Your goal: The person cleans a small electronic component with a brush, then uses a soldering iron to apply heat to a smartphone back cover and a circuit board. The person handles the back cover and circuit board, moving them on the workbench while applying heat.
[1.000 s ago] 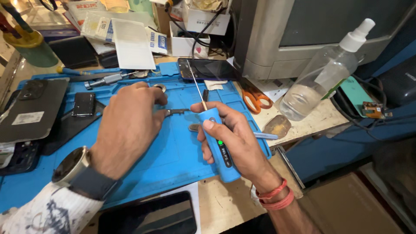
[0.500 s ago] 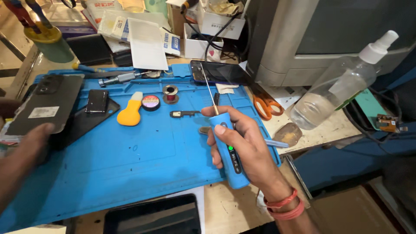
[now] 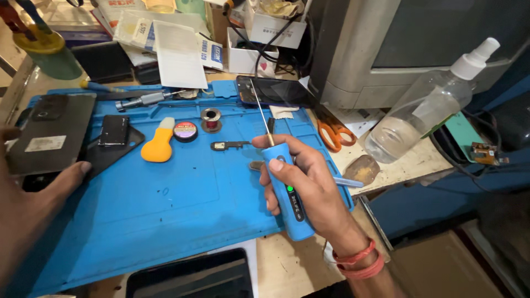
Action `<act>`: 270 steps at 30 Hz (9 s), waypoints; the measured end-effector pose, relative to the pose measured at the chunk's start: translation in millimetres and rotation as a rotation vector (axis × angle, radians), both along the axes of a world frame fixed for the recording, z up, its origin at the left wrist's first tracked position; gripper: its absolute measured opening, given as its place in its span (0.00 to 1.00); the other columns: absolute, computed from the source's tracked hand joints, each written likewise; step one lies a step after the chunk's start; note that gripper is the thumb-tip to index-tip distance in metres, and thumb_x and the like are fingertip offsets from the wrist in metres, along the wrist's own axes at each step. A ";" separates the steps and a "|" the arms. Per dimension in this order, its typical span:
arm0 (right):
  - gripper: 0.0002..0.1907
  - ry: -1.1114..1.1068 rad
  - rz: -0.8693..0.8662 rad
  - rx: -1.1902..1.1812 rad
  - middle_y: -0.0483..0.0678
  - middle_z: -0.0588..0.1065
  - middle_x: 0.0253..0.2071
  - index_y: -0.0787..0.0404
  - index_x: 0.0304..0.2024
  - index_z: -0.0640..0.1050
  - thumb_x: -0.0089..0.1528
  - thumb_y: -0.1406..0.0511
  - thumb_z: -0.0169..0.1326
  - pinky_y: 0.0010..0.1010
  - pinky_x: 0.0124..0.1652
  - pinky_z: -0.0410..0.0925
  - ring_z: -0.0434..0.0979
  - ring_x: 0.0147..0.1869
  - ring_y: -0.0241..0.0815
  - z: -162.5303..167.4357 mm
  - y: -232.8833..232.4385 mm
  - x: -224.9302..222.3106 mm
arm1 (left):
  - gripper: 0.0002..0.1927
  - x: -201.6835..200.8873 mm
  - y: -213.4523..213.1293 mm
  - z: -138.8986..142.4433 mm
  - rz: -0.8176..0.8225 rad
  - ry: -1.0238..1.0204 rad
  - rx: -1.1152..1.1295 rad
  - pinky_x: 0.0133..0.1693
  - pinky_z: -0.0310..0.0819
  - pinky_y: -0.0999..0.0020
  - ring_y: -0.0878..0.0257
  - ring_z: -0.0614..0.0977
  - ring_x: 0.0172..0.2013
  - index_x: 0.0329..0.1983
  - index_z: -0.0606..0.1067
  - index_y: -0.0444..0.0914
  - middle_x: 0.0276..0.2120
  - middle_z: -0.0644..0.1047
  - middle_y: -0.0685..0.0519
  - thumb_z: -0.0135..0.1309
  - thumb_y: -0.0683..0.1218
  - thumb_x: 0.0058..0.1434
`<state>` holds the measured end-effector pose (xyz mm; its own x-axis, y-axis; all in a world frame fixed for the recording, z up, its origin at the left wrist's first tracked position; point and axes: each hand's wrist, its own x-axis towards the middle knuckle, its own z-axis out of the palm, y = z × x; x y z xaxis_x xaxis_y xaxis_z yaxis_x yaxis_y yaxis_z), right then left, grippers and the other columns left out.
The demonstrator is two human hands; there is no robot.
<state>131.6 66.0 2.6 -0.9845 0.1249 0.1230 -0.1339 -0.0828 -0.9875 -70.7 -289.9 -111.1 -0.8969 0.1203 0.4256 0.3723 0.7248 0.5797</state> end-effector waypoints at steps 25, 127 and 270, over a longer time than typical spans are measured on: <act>0.24 -0.007 -0.022 0.082 0.50 0.74 0.31 0.67 0.62 0.72 0.63 0.66 0.49 0.27 0.26 0.69 0.74 0.25 0.36 -1.9 4.3 0.4 | 0.30 80.1 50.6 127.5 0.162 0.372 -0.303 0.48 0.67 0.49 0.39 0.77 0.42 0.42 0.76 0.25 0.37 0.77 0.34 0.74 0.54 0.51; 0.19 -0.124 -0.039 0.145 0.42 0.73 0.30 0.61 0.49 0.73 0.55 0.68 0.62 0.27 0.21 0.70 0.72 0.27 0.31 11.9 -114.2 -79.3 | 0.08 115.5 30.6 123.0 0.170 0.433 -0.538 0.48 0.74 0.62 0.53 0.74 0.51 0.33 0.86 0.39 0.44 0.79 0.54 0.68 0.47 0.51; 0.19 -0.275 -0.226 0.190 0.47 0.79 0.37 0.62 0.55 0.75 0.62 0.73 0.59 0.26 0.31 0.70 0.78 0.36 0.33 21.7 17.3 26.3 | 0.45 101.9 52.8 63.1 -0.400 0.404 -0.731 0.72 0.48 0.53 0.53 0.57 0.75 0.73 0.57 0.33 0.71 0.60 0.42 0.31 0.72 0.68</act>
<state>157.9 83.2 24.3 -0.9340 0.3430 -0.0999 0.1440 0.1057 -0.9839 31.2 -237.2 -48.0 -0.5307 0.7506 0.3937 0.7478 0.6333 -0.1992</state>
